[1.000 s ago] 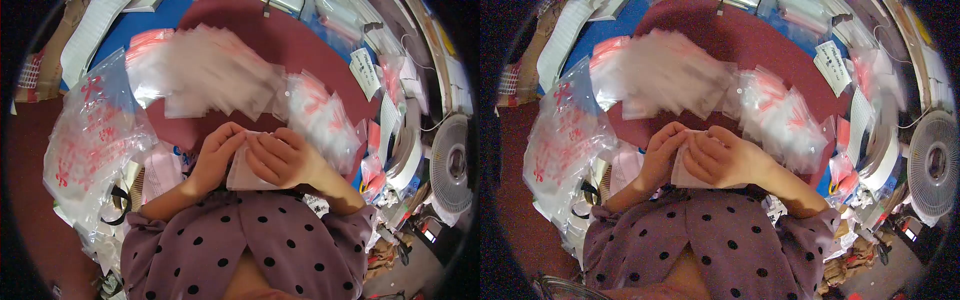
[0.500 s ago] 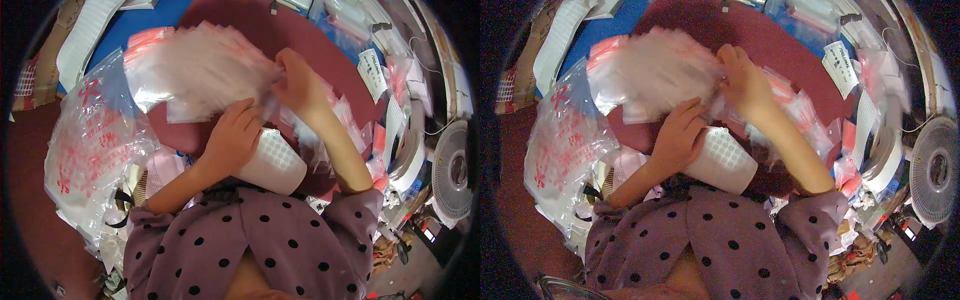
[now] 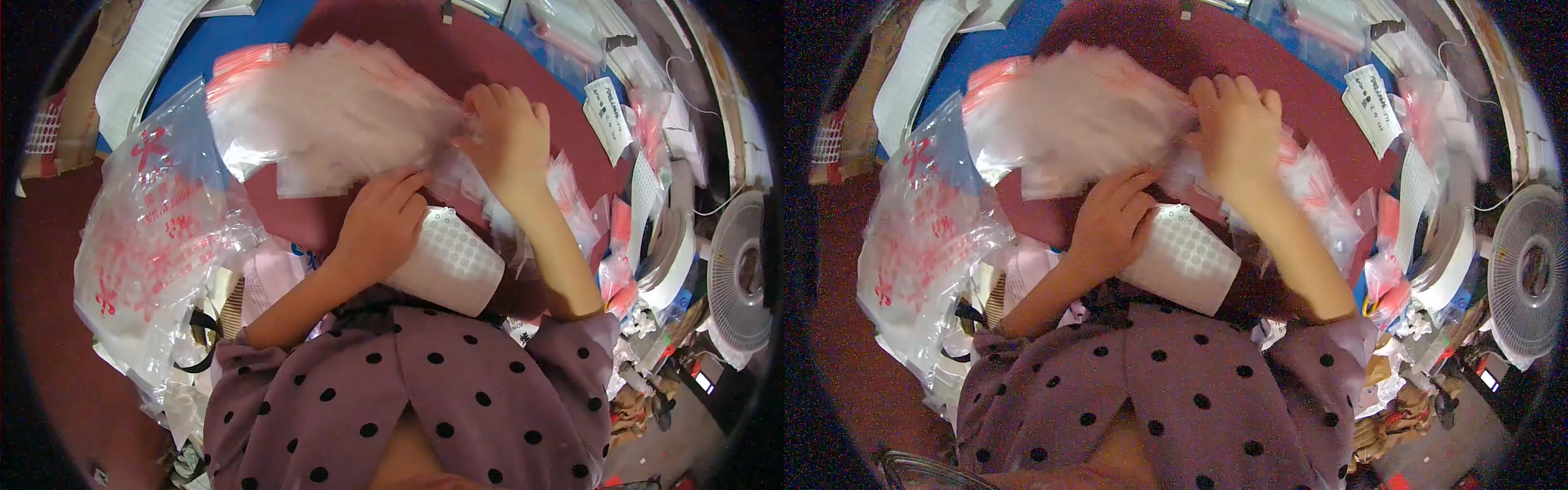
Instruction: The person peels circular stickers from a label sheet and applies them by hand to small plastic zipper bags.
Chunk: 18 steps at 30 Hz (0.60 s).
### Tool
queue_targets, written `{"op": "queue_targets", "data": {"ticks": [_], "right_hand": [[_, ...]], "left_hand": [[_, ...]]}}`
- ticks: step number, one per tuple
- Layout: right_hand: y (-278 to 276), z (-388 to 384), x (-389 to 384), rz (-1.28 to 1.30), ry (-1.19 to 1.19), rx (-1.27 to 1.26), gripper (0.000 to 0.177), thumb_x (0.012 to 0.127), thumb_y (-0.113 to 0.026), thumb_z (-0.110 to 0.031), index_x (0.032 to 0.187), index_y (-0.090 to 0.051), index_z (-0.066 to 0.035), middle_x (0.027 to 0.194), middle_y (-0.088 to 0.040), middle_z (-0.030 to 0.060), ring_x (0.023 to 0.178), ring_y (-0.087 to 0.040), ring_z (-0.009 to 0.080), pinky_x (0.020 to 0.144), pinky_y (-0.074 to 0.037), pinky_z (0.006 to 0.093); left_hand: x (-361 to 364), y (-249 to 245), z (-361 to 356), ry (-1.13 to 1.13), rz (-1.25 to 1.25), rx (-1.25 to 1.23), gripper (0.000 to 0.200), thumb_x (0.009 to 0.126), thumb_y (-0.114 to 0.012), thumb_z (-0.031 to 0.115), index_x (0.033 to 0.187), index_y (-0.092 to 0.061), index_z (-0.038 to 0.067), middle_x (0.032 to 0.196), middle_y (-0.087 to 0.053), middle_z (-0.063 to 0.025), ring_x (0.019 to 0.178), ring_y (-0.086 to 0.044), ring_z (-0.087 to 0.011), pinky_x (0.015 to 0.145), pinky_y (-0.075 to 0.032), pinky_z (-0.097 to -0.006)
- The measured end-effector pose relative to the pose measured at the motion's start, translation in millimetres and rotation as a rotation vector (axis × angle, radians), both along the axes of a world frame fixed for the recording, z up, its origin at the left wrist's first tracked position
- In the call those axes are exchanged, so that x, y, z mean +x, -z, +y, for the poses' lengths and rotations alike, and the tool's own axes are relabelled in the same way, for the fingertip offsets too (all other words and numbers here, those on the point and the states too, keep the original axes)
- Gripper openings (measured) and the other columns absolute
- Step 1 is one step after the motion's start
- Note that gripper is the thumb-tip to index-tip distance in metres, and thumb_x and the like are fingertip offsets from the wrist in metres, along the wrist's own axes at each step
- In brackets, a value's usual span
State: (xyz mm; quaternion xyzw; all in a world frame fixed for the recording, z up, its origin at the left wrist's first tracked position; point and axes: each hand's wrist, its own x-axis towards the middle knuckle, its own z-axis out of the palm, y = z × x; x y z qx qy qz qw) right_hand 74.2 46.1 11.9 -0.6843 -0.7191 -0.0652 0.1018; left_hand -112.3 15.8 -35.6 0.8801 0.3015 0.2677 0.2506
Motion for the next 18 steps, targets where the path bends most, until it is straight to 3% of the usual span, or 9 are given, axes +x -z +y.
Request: {"op": "queue_targets", "data": {"ticks": [4, 7, 10, 11, 13, 14, 15, 16, 18], "right_hand": [[6, -4, 3, 0.146, -0.072, -0.131, 0.019, 0.064, -0.071, -0.019, 0.076, -0.060, -0.010, 0.080, -0.060, 0.0012, 0.088, -0.054, 0.0224, 0.071, -0.037, 0.0382], [14, -2, -15, 0.110, -0.125, -0.110, 0.016, 0.064, -0.072, -0.019, 0.070, -0.060, -0.009, 0.078, -0.060, 0.0015, 0.085, -0.054, 0.0231, 0.071, -0.038, 0.0380], [8, 1, -19, -0.088, -0.042, -0.183, 0.011, 0.068, -0.068, -0.015, 0.072, -0.060, -0.008, 0.077, -0.059, 0.0033, 0.084, -0.054, 0.0249, 0.071, -0.038, 0.0392], [5, 3, -14, 0.073, 0.008, -0.209, 0.008, 0.071, -0.065, -0.013, 0.072, -0.059, -0.008, 0.076, -0.059, 0.0044, 0.083, -0.054, 0.0247, 0.072, -0.038, 0.0396], [3, 0, -4, 0.232, 0.063, -0.221, 0.005, 0.073, -0.062, -0.011, 0.072, -0.058, -0.009, 0.075, -0.058, 0.0055, 0.083, -0.055, 0.0246, 0.073, -0.038, 0.0400], [9, -6, 0, 0.293, -0.036, -0.190, 0.005, 0.073, -0.062, -0.010, 0.077, -0.060, -0.008, 0.080, -0.059, 0.0061, 0.086, -0.054, 0.0241, 0.075, -0.038, 0.0402], [15, -11, 3, 0.352, -0.138, -0.158, 0.010, 0.073, -0.061, -0.009, 0.082, -0.062, -0.008, 0.086, -0.060, 0.0067, 0.089, -0.054, 0.0236, 0.077, -0.038, 0.0404], [20, -20, 5, 0.350, -0.138, -0.147, 0.010, 0.073, -0.061, -0.009, 0.082, -0.062, -0.008, 0.086, -0.060, 0.0067, 0.089, -0.054, 0.0236, 0.077, -0.038, 0.0404], [26, -43, 5, 0.134, -0.317, 0.133, 0.026, 0.072, -0.061, -0.009, 0.098, -0.062, -0.007, 0.104, -0.059, 0.0067, 0.098, -0.051, 0.0234, 0.081, -0.038, 0.0407]], "left_hand": [[2, -4, -2, -0.003, 0.099, 0.100, 0.012, 0.073, -0.062, 0.009, 0.082, -0.055, 0.004, 0.111, -0.058, -0.0088, 0.107, -0.052, -0.0267, 0.089, -0.038, -0.0431], [3, -3, -1, -0.005, 0.067, 0.117, 0.012, 0.071, -0.058, 0.009, 0.081, -0.056, 0.005, 0.106, -0.058, -0.0071, 0.103, -0.051, -0.0225, 0.089, -0.036, -0.0390], [-2, -14, 3, 0.061, -0.057, 0.042, 0.013, 0.071, -0.059, 0.008, 0.083, -0.056, 0.004, 0.101, -0.059, -0.0076, 0.099, -0.053, -0.0240, 0.086, -0.039, -0.0399], [-5, -16, 3, 0.064, -0.055, 0.047, 0.013, 0.071, -0.059, 0.008, 0.083, -0.056, 0.004, 0.101, -0.059, -0.0076, 0.099, -0.053, -0.0240, 0.086, -0.039, -0.0399], [-14, -22, 3, 0.097, -0.245, -0.253, 0.014, 0.075, -0.058, 0.007, 0.088, -0.057, 0.003, 0.094, -0.060, -0.0096, 0.087, -0.057, -0.0263, 0.078, -0.043, -0.0352], [-21, -29, 3, 0.102, -0.246, -0.243, 0.014, 0.075, -0.058, 0.007, 0.088, -0.057, 0.003, 0.094, -0.060, -0.0096, 0.087, -0.057, -0.0263, 0.078, -0.043, -0.0352], [-29, -39, 4, 0.059, -0.281, -0.465, 0.014, 0.078, -0.057, 0.008, 0.092, -0.056, 0.003, 0.089, -0.060, -0.0096, 0.081, -0.058, -0.0239, 0.073, -0.044, -0.0321], [-36, -47, 5, 0.015, -0.313, -0.686, 0.015, 0.082, -0.056, 0.009, 0.095, -0.056, 0.002, 0.085, -0.060, -0.0096, 0.075, -0.058, -0.0214, 0.068, -0.044, -0.0289], [-48, -54, 9, -0.124, -0.455, -0.852, 0.015, 0.085, -0.054, 0.010, 0.099, -0.055, 0.003, 0.079, -0.056, -0.0037, 0.070, -0.054, -0.0118, 0.064, -0.042, -0.0244]]}}
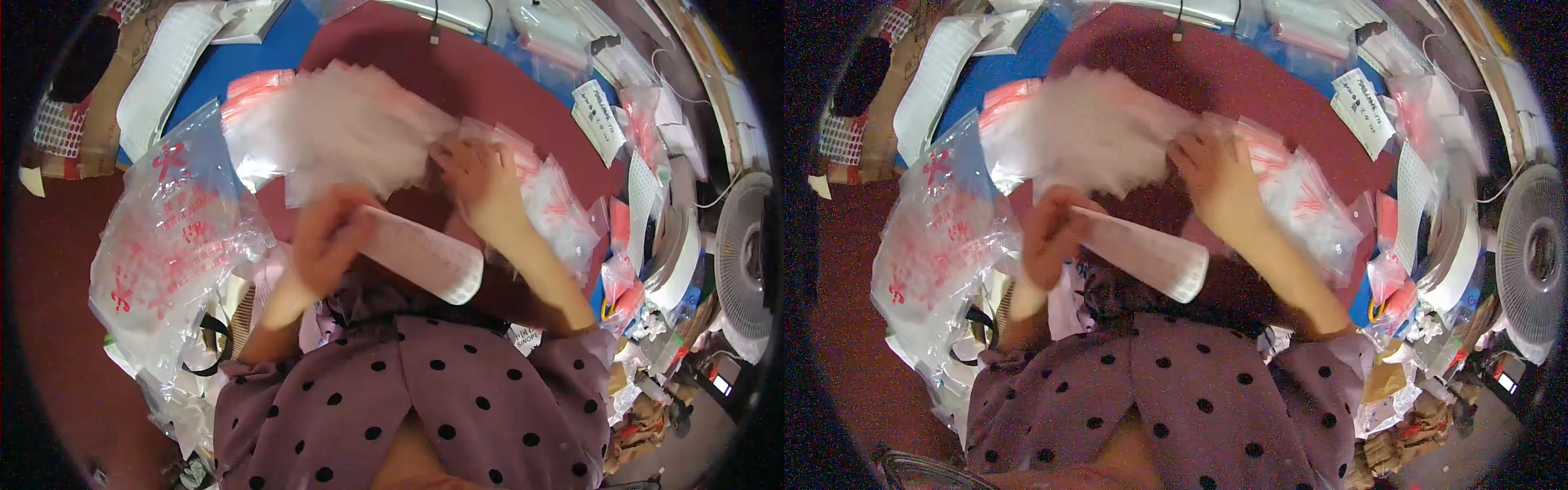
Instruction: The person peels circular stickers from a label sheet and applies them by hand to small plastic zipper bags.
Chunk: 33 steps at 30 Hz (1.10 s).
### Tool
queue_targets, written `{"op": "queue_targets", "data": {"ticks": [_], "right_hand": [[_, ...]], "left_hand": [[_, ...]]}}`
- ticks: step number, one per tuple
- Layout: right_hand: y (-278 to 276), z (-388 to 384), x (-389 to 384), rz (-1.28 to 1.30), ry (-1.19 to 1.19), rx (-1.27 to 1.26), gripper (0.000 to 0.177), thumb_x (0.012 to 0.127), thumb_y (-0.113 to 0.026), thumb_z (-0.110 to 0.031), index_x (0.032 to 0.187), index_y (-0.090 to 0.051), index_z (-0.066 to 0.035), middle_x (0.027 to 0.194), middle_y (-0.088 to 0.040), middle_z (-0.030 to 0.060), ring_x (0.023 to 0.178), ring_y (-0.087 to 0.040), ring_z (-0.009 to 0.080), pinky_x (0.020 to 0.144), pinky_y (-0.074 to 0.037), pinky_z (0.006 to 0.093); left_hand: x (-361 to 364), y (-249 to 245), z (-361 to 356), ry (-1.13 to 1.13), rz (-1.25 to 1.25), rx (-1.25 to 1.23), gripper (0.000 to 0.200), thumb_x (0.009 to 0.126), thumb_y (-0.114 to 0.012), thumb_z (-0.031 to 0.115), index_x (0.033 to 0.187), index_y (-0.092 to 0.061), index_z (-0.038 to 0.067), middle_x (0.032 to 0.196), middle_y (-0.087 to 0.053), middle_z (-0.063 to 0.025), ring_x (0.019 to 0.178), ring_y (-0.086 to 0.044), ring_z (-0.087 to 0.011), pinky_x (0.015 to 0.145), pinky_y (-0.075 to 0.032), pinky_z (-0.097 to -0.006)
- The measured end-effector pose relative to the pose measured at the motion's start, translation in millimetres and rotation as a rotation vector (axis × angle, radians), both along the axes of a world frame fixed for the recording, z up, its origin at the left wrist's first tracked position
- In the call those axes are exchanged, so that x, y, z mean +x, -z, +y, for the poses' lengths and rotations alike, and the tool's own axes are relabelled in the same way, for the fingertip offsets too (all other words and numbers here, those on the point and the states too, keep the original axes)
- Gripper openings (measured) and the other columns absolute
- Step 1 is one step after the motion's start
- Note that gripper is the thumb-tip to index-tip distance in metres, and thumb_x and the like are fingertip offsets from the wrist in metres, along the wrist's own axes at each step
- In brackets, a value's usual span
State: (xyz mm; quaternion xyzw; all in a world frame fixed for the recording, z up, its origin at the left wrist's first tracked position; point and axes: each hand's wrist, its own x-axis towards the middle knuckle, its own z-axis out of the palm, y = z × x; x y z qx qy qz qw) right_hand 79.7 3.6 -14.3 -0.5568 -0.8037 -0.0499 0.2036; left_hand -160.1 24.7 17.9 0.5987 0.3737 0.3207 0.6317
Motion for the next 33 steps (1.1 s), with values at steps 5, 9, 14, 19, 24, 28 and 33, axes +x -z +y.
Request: {"op": "queue_targets", "data": {"ticks": [5, 9, 14, 19, 24, 28, 33], "right_hand": [[-8, -36, 10, -0.033, 0.177, -0.198, 0.041, 0.072, -0.060, -0.009, 0.113, -0.058, -0.006, 0.118, -0.054, 0.0082, 0.108, -0.047, 0.0257, 0.089, -0.035, 0.0415], [0, -51, 16, 0.105, 0.225, -0.227, 0.043, 0.073, -0.059, -0.010, 0.115, -0.056, -0.006, 0.119, -0.052, 0.0100, 0.113, -0.045, 0.0271, 0.093, -0.032, 0.0447], [-23, -72, 25, 0.169, 0.223, -0.152, 0.040, 0.075, -0.058, -0.012, 0.115, -0.056, -0.006, 0.120, -0.052, 0.0113, 0.113, -0.045, 0.0296, 0.095, -0.031, 0.0468], [-36, -126, 81, 0.117, 0.515, -0.113, 0.032, 0.080, -0.056, -0.015, 0.111, -0.057, -0.006, 0.123, -0.052, 0.0114, 0.115, -0.045, 0.0293, 0.097, -0.030, 0.0473], [-22, -175, 130, 0.225, 0.771, -0.110, 0.035, 0.087, -0.051, -0.018, 0.117, -0.052, -0.001, 0.126, -0.049, 0.0149, 0.118, -0.043, 0.0340, 0.100, -0.030, 0.0443], [-5, -195, 141, 0.077, 0.749, -0.195, 0.031, 0.087, -0.051, -0.014, 0.114, -0.053, -0.001, 0.121, -0.052, 0.0163, 0.115, -0.047, 0.0323, 0.103, -0.029, 0.0463], [2, -199, 141, 0.167, 0.727, -0.187, 0.028, 0.084, -0.052, -0.007, 0.112, -0.053, -0.002, 0.114, -0.055, 0.0170, 0.111, -0.049, 0.0332, 0.101, -0.032, 0.0461]], "left_hand": [[10, -25, 48, -0.526, -0.207, 0.071, 0.016, 0.085, -0.056, 0.008, 0.101, -0.054, 0.004, 0.080, -0.049, 0.0035, 0.074, -0.046, -0.0043, 0.066, -0.037, -0.0175], [54, -35, 97, -0.596, -0.179, 0.320, 0.023, 0.086, -0.057, 0.013, 0.105, -0.051, 0.002, 0.078, -0.046, 0.0048, 0.070, -0.040, -0.0025, 0.061, -0.032, -0.0173], [130, 27, 192, -0.444, -0.333, 0.348, 0.028, 0.084, -0.060, 0.010, 0.108, -0.050, 0.002, 0.082, -0.052, 0.0012, 0.069, -0.046, -0.0068, 0.057, -0.038, -0.0209], [152, 34, 195, -0.468, -0.111, 0.415, 0.042, 0.079, -0.059, 0.003, 0.118, -0.044, 0.003, 0.101, -0.053, -0.0068, 0.080, -0.052, -0.0136, 0.072, -0.043, -0.0233], [127, 36, 147, -0.527, 0.371, 1.080, 0.036, 0.071, -0.062, 0.011, 0.105, -0.052, 0.002, 0.101, -0.055, -0.0151, 0.092, -0.050, -0.0328, 0.083, -0.040, -0.0382], [136, 24, 79, 0.070, 0.589, 1.095, 0.017, 0.074, -0.060, 0.008, 0.090, -0.061, 0.004, 0.101, -0.058, -0.0074, 0.094, -0.051, -0.0275, 0.079, -0.041, -0.0369], [153, 31, 55, 0.334, 0.715, 1.202, 0.019, 0.071, -0.064, 0.010, 0.089, -0.061, 0.005, 0.095, -0.058, -0.0073, 0.093, -0.051, -0.0275, 0.075, -0.043, -0.0398]]}}
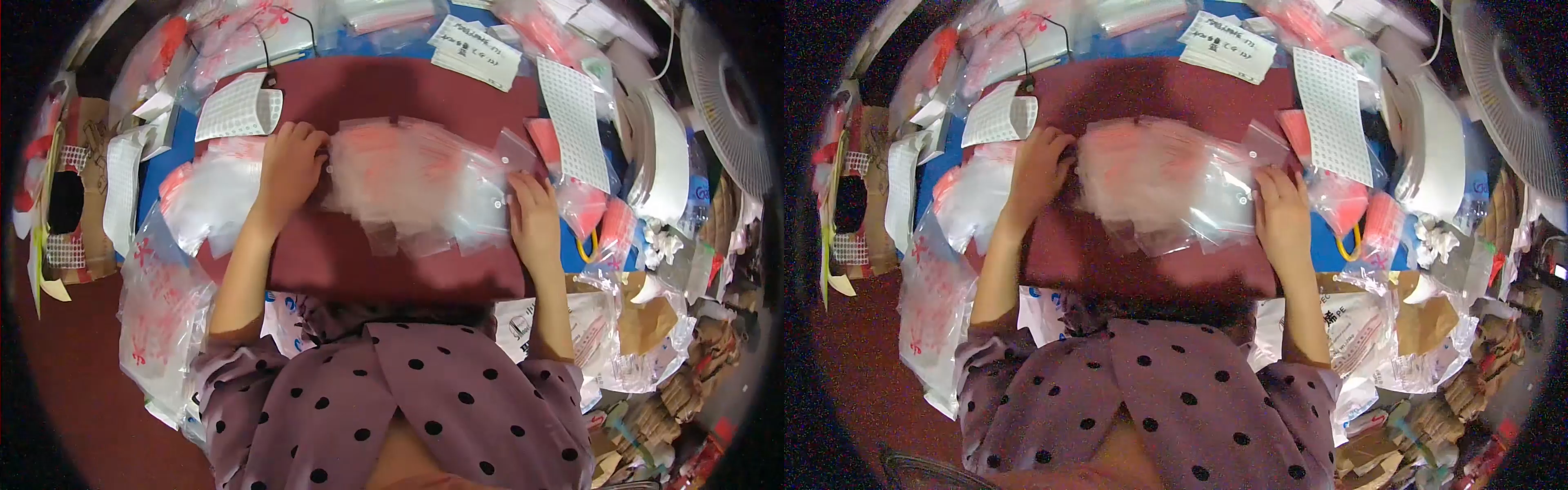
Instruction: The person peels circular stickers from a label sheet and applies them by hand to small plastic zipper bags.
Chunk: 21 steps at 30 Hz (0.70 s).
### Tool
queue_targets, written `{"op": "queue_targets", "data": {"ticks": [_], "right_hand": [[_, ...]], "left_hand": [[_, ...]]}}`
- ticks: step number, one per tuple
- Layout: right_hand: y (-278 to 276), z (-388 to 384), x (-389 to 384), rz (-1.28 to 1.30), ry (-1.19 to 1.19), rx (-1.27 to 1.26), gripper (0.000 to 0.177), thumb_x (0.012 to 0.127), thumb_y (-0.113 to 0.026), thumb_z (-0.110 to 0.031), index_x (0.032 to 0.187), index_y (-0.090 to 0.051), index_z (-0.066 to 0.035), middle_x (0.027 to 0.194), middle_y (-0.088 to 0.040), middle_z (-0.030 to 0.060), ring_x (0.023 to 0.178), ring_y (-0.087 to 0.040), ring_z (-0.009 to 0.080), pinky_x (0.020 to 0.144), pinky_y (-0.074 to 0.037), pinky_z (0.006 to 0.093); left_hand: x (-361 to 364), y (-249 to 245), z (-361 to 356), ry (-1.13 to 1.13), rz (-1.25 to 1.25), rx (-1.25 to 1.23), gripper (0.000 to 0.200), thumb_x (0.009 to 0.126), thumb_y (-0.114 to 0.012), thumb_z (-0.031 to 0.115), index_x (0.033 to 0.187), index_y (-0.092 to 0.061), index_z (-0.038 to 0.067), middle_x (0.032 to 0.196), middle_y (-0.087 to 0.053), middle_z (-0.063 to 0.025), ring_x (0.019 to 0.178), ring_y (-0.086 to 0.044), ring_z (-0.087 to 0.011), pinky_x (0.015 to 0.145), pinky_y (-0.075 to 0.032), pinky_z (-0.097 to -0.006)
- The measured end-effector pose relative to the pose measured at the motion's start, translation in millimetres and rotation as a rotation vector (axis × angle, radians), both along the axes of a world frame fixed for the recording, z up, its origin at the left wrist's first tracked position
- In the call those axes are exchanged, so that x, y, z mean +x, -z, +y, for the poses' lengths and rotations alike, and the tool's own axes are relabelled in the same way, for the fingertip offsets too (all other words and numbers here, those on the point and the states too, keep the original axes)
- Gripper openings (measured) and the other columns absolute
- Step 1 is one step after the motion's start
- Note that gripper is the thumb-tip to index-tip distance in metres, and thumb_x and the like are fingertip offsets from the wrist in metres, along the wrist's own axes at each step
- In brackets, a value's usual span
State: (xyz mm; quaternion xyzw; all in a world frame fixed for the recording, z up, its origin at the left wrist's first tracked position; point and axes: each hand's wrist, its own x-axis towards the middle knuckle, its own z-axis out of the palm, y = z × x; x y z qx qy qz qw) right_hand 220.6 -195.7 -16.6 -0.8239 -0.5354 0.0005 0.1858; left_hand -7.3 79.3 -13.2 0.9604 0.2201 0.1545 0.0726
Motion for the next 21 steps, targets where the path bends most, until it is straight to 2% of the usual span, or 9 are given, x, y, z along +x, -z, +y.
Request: {"op": "queue_targets", "data": {"ticks": [1, 5, 8, 10, 15, 17, 19, 20, 21], "right_hand": [[0, 0, 0, -0.038, -0.025, 0.068, 0.026, 0.082, -0.053, -0.005, 0.108, -0.054, -0.003, 0.110, -0.056, 0.0169, 0.105, -0.052, 0.0338, 0.096, -0.037, 0.0442], [1, 7, 1, -0.031, -0.066, 0.107, 0.024, 0.076, -0.055, 0.001, 0.100, -0.055, -0.003, 0.097, -0.056, 0.0159, 0.092, -0.053, 0.0342, 0.081, -0.044, 0.0403], [6, 12, 7, -0.009, -0.086, 0.124, 0.020, 0.073, -0.055, 0.002, 0.093, -0.055, -0.002, 0.094, -0.056, 0.0159, 0.090, -0.053, 0.0348, 0.080, -0.044, 0.0397], [10, 16, 12, -0.012, -0.101, 0.171, 0.019, 0.071, -0.055, 0.002, 0.090, -0.055, -0.002, 0.095, -0.055, 0.0160, 0.090, -0.053, 0.0348, 0.080, -0.044, 0.0396], [22, 31, 21, 0.084, -0.158, 0.274, 0.013, 0.069, -0.055, -0.003, 0.081, -0.055, 0.001, 0.092, -0.053, 0.0170, 0.090, -0.052, 0.0349, 0.080, -0.043, 0.0413], [23, 31, 22, 0.183, -0.155, 0.237, 0.014, 0.069, -0.053, -0.002, 0.083, -0.052, 0.000, 0.100, -0.051, 0.0179, 0.100, -0.048, 0.0349, 0.086, -0.041, 0.0392], [27, 28, 20, 0.193, -0.156, 0.263, 0.016, 0.069, -0.052, -0.002, 0.084, -0.052, 0.001, 0.100, -0.051, 0.0186, 0.101, -0.048, 0.0349, 0.086, -0.041, 0.0392], [30, 25, 18, 0.207, -0.164, 0.279, 0.018, 0.069, -0.052, -0.003, 0.086, -0.051, 0.001, 0.100, -0.050, 0.0192, 0.102, -0.047, 0.0350, 0.087, -0.040, 0.0391], [31, 22, 15, 0.207, -0.153, 0.284, 0.018, 0.069, -0.052, -0.003, 0.086, -0.051, 0.001, 0.100, -0.050, 0.0192, 0.102, -0.047, 0.0350, 0.087, -0.040, 0.0391]], "left_hand": [[2, -2, 0, -0.012, 0.039, -0.009, 0.019, 0.071, -0.064, 0.010, 0.088, -0.061, 0.005, 0.093, -0.058, -0.0077, 0.092, -0.052, -0.0278, 0.075, -0.043, -0.0402], [5, 12, 9, 0.010, 0.039, -0.028, 0.017, 0.070, -0.064, 0.010, 0.085, -0.061, 0.005, 0.088, -0.058, -0.0096, 0.089, -0.053, -0.0286, 0.075, -0.044, -0.0403], [12, 11, 9, -0.008, -0.028, -0.032, 0.013, 0.069, -0.063, 0.008, 0.081, -0.062, 0.004, 0.084, -0.058, -0.0112, 0.087, -0.054, -0.0304, 0.073, -0.045, -0.0418], [14, 0, 3, -0.092, 0.120, 0.116, 0.007, 0.071, -0.060, 0.007, 0.077, -0.063, 0.004, 0.084, -0.059, -0.0129, 0.086, -0.054, -0.0318, 0.073, -0.045, -0.0429], [15, 10, 21, -0.024, 0.165, 0.044, 0.010, 0.073, -0.059, 0.012, 0.076, -0.063, 0.003, 0.085, -0.059, -0.0138, 0.085, -0.054, -0.0320, 0.072, -0.046, -0.0423], [17, 10, 22, 0.018, 0.171, 0.028, 0.012, 0.073, -0.058, 0.013, 0.076, -0.062, 0.002, 0.084, -0.060, -0.0141, 0.083, -0.055, -0.0323, 0.071, -0.046, -0.0417], [19, 9, 13, -0.089, 0.055, -0.397, 0.014, 0.073, -0.058, 0.014, 0.074, -0.059, 0.001, 0.081, -0.059, -0.0154, 0.077, -0.056, -0.0321, 0.069, -0.045, -0.0390], [20, 6, 6, -0.131, -0.015, -0.547, 0.015, 0.077, -0.057, 0.016, 0.078, -0.056, 0.001, 0.075, -0.059, -0.0120, 0.072, -0.056, -0.0278, 0.067, -0.044, -0.0376], [22, 15, 9, -0.120, -0.010, -0.543, 0.015, 0.077, -0.057, 0.016, 0.078, -0.056, 0.001, 0.075, -0.059, -0.0120, 0.072, -0.056, -0.0278, 0.067, -0.044, -0.0376]]}}
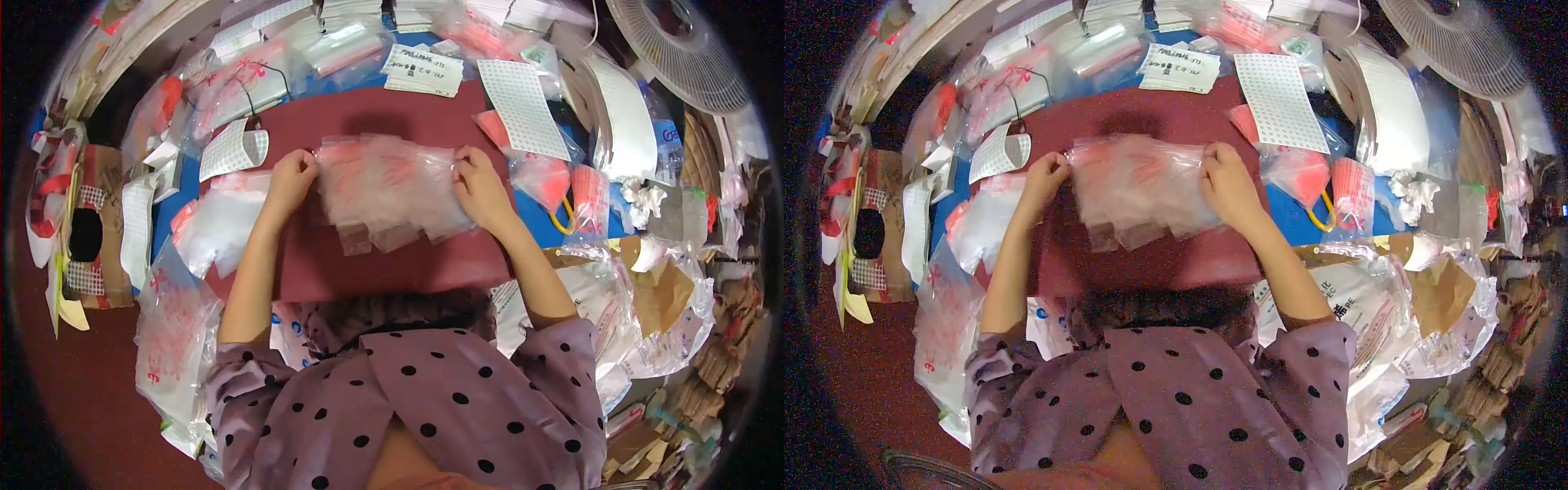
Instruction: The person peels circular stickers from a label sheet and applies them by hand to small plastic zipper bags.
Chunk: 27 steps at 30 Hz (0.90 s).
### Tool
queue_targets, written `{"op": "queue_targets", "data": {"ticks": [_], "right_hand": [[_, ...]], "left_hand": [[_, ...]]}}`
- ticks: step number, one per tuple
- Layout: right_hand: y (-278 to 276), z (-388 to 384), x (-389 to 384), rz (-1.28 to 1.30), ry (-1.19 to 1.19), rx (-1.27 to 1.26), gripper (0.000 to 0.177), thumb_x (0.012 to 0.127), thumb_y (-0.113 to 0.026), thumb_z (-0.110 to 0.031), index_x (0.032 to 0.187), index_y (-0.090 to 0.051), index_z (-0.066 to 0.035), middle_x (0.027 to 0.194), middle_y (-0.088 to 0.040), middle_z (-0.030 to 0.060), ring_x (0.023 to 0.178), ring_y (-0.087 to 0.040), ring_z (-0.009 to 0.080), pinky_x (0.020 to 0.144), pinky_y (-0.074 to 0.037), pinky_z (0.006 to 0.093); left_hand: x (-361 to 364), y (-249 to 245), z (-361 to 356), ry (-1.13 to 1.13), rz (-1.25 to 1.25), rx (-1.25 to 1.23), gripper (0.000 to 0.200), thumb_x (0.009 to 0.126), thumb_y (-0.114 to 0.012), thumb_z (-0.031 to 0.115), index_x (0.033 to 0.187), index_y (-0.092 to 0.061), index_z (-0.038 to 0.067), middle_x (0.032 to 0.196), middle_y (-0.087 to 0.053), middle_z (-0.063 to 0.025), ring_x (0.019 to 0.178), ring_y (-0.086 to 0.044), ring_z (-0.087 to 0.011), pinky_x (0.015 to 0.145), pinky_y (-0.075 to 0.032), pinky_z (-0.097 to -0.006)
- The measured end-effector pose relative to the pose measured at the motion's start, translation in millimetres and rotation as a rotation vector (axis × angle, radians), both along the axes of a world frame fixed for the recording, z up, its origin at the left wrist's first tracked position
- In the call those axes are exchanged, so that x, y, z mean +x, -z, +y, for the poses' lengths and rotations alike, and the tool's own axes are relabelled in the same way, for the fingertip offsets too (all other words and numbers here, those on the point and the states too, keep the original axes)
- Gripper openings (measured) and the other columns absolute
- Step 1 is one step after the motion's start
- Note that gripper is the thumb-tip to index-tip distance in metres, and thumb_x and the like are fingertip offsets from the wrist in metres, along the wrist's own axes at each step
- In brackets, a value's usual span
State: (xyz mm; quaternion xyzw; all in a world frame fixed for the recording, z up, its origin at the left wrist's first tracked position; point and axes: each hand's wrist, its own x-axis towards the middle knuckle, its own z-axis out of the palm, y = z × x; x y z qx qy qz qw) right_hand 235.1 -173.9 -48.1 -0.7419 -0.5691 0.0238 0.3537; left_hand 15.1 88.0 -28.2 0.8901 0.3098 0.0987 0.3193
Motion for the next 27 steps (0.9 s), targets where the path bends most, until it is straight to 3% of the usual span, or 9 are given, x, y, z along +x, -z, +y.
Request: {"op": "queue_targets", "data": {"ticks": [2, 5, 8, 12, 15, 17, 21, 24, 27], "right_hand": [[2, -4, -9, -0.026, 0.103, -0.001, 0.024, 0.070, -0.053, -0.003, 0.093, -0.050, 0.002, 0.103, -0.048, 0.0205, 0.101, -0.047, 0.0352, 0.087, -0.040, 0.0393], [-6, -2, -20, 0.110, 0.145, 0.079, 0.031, 0.074, -0.052, -0.004, 0.104, -0.048, 0.001, 0.106, -0.048, 0.0209, 0.102, -0.045, 0.0387, 0.089, -0.038, 0.0454], [10, 9, -30, -0.124, 0.322, -0.004, 0.034, 0.077, -0.051, -0.005, 0.110, -0.046, 0.000, 0.110, -0.048, 0.0201, 0.111, -0.041, 0.0422, 0.095, -0.033, 0.0499], [20, 32, -60, -0.120, 0.406, 0.018, 0.044, 0.078, -0.053, -0.006, 0.120, -0.043, 0.000, 0.120, -0.046, 0.0198, 0.121, -0.034, 0.0432, 0.103, -0.025, 0.0507], [14, 44, -72, 0.081, 0.259, 0.328, 0.051, 0.077, -0.057, -0.012, 0.124, -0.041, 0.001, 0.131, -0.037, 0.0234, 0.125, -0.029, 0.0435, 0.104, -0.023, 0.0533], [-2, 40, -69, 0.607, 0.078, 0.400, 0.056, 0.079, -0.057, -0.013, 0.129, -0.036, 0.002, 0.133, -0.036, 0.0231, 0.123, -0.033, 0.0421, 0.104, -0.024, 0.0485], [-4, 31, -76, 0.149, 0.460, 0.364, 0.049, 0.082, -0.054, -0.011, 0.128, -0.040, 0.000, 0.125, -0.046, 0.0195, 0.116, -0.043, 0.0357, 0.101, -0.032, 0.0408], [6, 41, -91, 0.381, 0.274, 0.134, 0.058, 0.075, -0.067, -0.026, 0.121, -0.046, 0.001, 0.113, -0.054, 0.0206, 0.106, -0.050, 0.0363, 0.093, -0.038, 0.0412], [-6, 41, -80, 0.602, 0.160, 0.325, 0.060, 0.072, -0.070, -0.032, 0.115, -0.048, 0.004, 0.111, -0.054, 0.0231, 0.103, -0.052, 0.0372, 0.084, -0.042, 0.0424]], "left_hand": [[2, 26, 4, -0.199, -0.226, -0.564, 0.022, 0.082, -0.057, 0.020, 0.094, -0.056, 0.003, 0.079, -0.059, -0.0084, 0.073, -0.055, -0.0229, 0.068, -0.044, -0.0364], [27, 15, -32, -0.390, -0.571, -0.426, 0.038, 0.084, -0.059, 0.024, 0.114, -0.048, 0.005, 0.092, -0.059, -0.0084, 0.081, -0.056, -0.0222, 0.074, -0.046, -0.0368], [41, 23, -44, -0.020, -0.438, -0.241, 0.051, 0.083, -0.061, 0.029, 0.124, -0.040, 0.006, 0.108, -0.056, -0.0123, 0.094, -0.056, -0.0233, 0.082, -0.046, -0.0365], [63, 13, -97, -0.090, -0.261, -0.481, 0.057, 0.081, -0.064, 0.028, 0.126, -0.038, 0.005, 0.114, -0.054, -0.0133, 0.106, -0.052, -0.0226, 0.087, -0.044, -0.0357], [64, 11, -114, -0.036, -0.403, -0.430, 0.060, 0.078, -0.067, 0.020, 0.128, -0.037, 0.006, 0.118, -0.052, -0.0132, 0.109, -0.051, -0.0223, 0.087, -0.045, -0.0339], [59, 5, -116, -0.162, -0.541, -0.710, 0.067, 0.074, -0.069, 0.010, 0.131, -0.034, 0.008, 0.121, -0.049, -0.0125, 0.109, -0.051, -0.0225, 0.087, -0.046, -0.0320], [50, -3, -120, -0.207, -0.662, -0.889, 0.074, 0.072, -0.068, 0.001, 0.133, -0.028, 0.007, 0.124, -0.046, -0.0108, 0.110, -0.049, -0.0209, 0.090, -0.044, -0.0319], [54, 3, -129, -0.146, -0.748, -0.854, 0.073, 0.073, -0.067, 0.002, 0.134, -0.028, 0.007, 0.123, -0.045, -0.0099, 0.113, -0.047, -0.0196, 0.093, -0.042, -0.0314], [52, 2, -125, -0.242, -0.772, -0.776, 0.073, 0.073, -0.067, 0.003, 0.134, -0.027, 0.007, 0.126, -0.043, -0.0100, 0.115, -0.045, -0.0189, 0.095, -0.039, -0.0306]]}}
